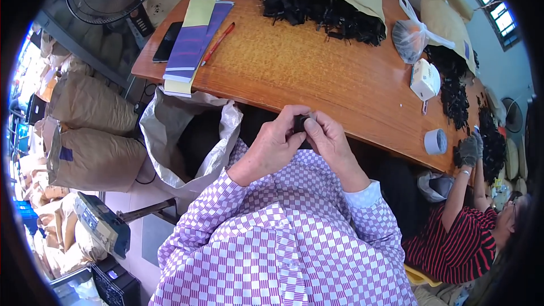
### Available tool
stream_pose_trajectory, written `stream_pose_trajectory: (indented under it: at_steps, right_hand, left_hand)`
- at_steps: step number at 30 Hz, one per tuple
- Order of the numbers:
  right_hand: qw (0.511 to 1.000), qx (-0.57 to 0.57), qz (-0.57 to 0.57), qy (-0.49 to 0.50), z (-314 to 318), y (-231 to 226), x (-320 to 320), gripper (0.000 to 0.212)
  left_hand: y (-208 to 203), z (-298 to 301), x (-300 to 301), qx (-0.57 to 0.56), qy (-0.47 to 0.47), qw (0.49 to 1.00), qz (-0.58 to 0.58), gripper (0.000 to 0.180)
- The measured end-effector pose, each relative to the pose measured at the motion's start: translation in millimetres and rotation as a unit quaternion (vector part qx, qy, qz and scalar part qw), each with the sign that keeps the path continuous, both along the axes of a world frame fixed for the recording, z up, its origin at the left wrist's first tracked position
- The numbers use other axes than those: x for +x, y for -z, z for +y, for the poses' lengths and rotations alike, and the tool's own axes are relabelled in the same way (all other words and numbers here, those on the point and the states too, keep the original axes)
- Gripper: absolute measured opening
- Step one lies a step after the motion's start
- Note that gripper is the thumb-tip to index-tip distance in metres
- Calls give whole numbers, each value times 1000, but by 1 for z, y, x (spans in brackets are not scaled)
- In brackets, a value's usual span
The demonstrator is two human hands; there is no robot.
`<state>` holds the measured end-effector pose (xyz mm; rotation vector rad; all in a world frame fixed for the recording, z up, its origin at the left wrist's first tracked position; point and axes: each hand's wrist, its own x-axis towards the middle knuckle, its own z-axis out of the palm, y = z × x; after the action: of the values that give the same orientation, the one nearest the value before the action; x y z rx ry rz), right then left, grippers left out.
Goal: Manually assembling or inspecting small black plastic components at a factory workbench.
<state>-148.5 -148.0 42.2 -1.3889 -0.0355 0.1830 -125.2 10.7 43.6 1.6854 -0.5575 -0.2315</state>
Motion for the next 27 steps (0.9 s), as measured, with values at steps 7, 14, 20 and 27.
stream_pose_trajectory:
  at_steps: [7, 14, 20, 27]
  right_hand:
    - [984, -164, -68, -24, 0, -7, 0, 18]
    - [969, -207, -136, -18, 17, 21, 27, 15]
    - [976, -174, -134, 9, 52, 40, 57, 14]
    - [959, -208, -166, -92, 35, 42, 93, 18]
  left_hand:
    - [-5, 2, 8, 1, -7, 997, 74, 34]
    - [6, 8, 19, 67, -108, 992, 10, 29]
    - [24, 28, 38, 121, -190, 973, -46, 30]
    - [35, 83, 39, 246, -278, 928, -37, 27]
